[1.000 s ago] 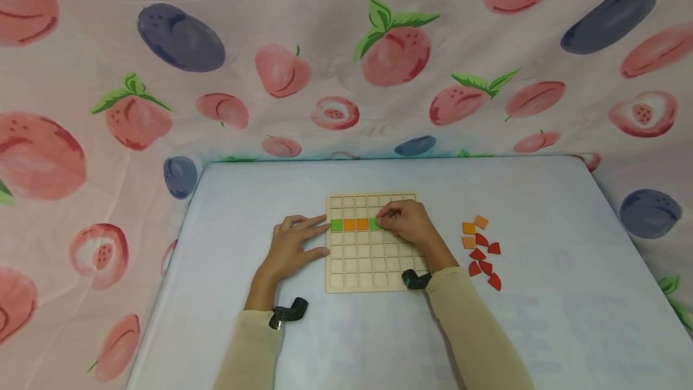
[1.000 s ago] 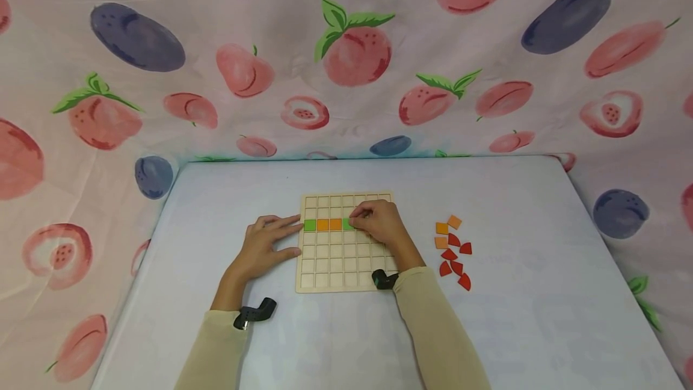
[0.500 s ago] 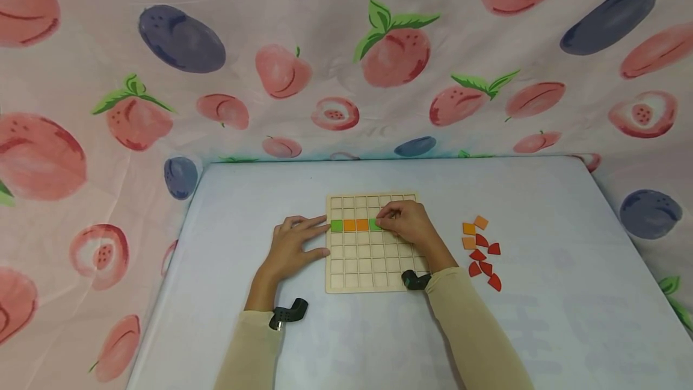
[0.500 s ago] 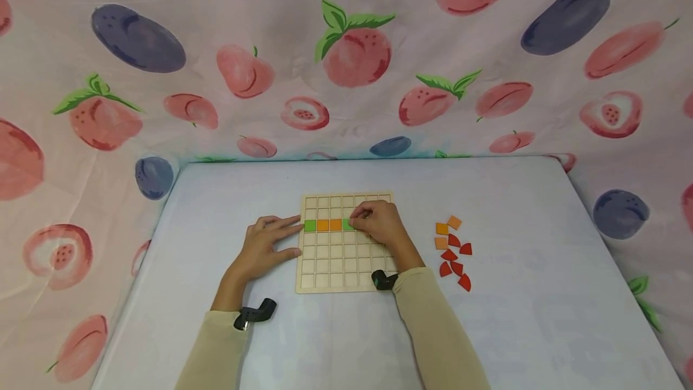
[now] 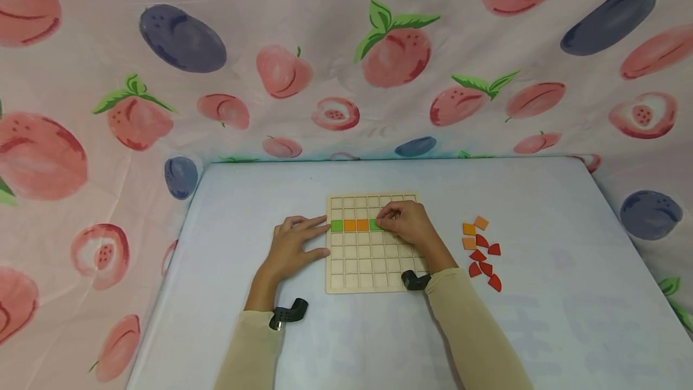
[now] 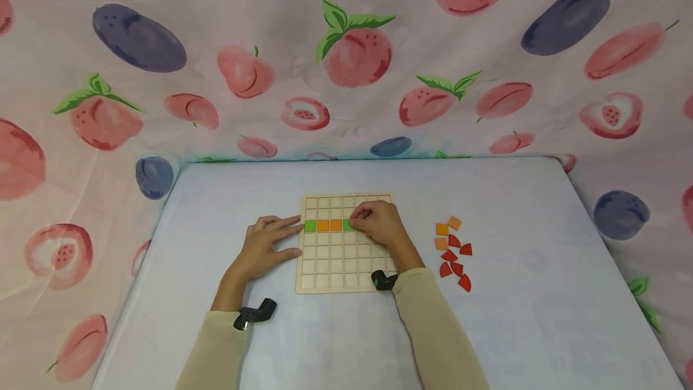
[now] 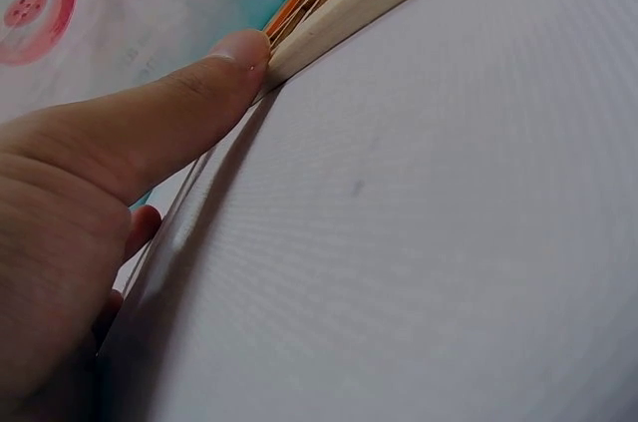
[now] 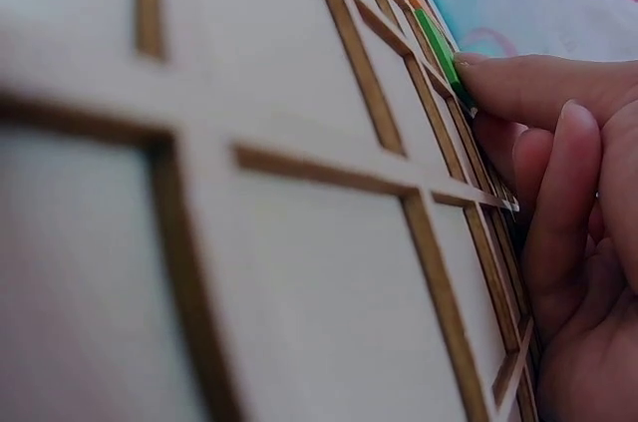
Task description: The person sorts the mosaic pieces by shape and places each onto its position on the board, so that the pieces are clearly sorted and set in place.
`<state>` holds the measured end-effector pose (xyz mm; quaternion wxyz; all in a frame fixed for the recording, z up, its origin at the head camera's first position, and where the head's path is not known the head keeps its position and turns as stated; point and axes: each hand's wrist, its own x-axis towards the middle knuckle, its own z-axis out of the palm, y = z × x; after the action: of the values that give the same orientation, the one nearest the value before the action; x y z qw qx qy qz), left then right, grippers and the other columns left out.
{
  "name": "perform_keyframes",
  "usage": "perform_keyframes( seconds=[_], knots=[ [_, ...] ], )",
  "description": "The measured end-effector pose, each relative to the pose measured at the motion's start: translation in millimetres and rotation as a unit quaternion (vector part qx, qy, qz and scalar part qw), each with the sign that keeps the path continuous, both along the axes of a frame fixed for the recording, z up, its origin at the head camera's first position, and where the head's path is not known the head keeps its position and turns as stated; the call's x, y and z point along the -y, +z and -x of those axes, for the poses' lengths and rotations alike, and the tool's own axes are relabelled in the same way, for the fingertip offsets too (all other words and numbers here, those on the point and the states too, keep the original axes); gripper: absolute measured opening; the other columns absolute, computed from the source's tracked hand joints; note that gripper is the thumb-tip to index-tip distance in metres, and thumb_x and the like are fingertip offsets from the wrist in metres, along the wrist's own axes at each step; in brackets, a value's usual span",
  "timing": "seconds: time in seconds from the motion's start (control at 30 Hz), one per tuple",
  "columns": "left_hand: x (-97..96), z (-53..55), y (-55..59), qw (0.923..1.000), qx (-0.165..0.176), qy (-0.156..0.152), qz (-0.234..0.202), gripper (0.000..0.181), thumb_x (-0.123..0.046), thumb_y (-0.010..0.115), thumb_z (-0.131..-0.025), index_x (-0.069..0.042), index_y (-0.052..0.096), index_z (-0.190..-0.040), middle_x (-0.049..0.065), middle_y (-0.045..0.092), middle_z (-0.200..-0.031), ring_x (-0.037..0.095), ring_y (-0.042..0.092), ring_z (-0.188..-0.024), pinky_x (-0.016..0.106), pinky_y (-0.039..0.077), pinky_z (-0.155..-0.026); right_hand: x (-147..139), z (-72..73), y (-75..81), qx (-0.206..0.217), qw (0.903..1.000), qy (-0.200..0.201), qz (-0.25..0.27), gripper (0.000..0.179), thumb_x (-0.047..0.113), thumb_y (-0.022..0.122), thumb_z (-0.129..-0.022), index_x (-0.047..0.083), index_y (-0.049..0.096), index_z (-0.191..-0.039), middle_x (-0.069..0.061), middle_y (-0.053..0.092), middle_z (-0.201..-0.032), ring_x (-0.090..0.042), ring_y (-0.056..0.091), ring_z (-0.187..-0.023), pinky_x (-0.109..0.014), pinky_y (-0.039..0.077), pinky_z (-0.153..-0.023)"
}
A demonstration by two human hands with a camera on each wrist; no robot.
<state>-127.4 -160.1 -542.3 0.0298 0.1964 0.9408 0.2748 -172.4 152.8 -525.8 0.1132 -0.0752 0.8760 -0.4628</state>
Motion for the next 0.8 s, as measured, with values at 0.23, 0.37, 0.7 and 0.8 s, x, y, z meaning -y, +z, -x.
perform_keyframes(
  seconds=[0.23, 0.37, 0.7, 0.8],
  knots=[
    [0.3, -0.1, -0.8, 1.0, -0.002, -0.002, -0.002, 0.059, -0.054, 0.074, -0.088, -0.033, 0.062, -0.142, -0.016, 0.05, -0.155, 0.023, 0.041, -0.136, 0.05, 0.03, -0.106, -4.4, -1.0, 1.4, 0.02, 0.9996, 0.012, 0.016, 0.011, 0.03, 0.079, -0.09, 0.02, 0.078, -0.095, -0.001, 0.07, -0.08, -0.019, 0.056, -0.064, -0.034, 0.048, -0.061],
    [0.1, 0.6, -1.5, 1.0, -0.004, 0.0, -0.001, 0.059, -0.054, 0.074, -0.088, -0.033, 0.062, -0.142, -0.016, 0.05, -0.155, 0.023, 0.041, -0.136, 0.05, 0.03, -0.107, -12.5, -2.2, 0.5, 0.039, 0.9976, 0.019, 0.053, 0.017, 0.03, 0.078, -0.092, 0.018, 0.077, -0.103, -0.005, 0.071, -0.086, -0.021, 0.061, -0.067, -0.033, 0.052, -0.064],
    [-0.8, 0.1, -1.3, 1.0, -0.005, -0.003, -0.001, 0.06, -0.057, 0.073, -0.088, -0.035, 0.061, -0.142, -0.017, 0.05, -0.155, 0.022, 0.041, -0.136, 0.05, 0.03, -0.106, -35.8, -11.8, 15.7, 0.033, 0.9985, -0.003, 0.043, 0.024, 0.031, 0.077, -0.092, 0.015, 0.076, -0.11, -0.002, 0.075, -0.1, -0.02, 0.065, -0.086, -0.032, 0.052, -0.079],
    [-0.2, 0.3, -1.1, 1.0, -0.004, -0.001, 0.002, 0.06, -0.056, 0.073, -0.088, -0.035, 0.061, -0.142, -0.017, 0.049, -0.155, 0.022, 0.041, -0.136, 0.05, 0.03, -0.106, -45.0, -13.0, 22.2, 0.021, 0.999, -0.011, 0.037, 0.026, 0.031, 0.078, -0.092, 0.013, 0.076, -0.11, -0.002, 0.075, -0.101, -0.02, 0.065, -0.09, -0.031, 0.052, -0.081]
  ],
)
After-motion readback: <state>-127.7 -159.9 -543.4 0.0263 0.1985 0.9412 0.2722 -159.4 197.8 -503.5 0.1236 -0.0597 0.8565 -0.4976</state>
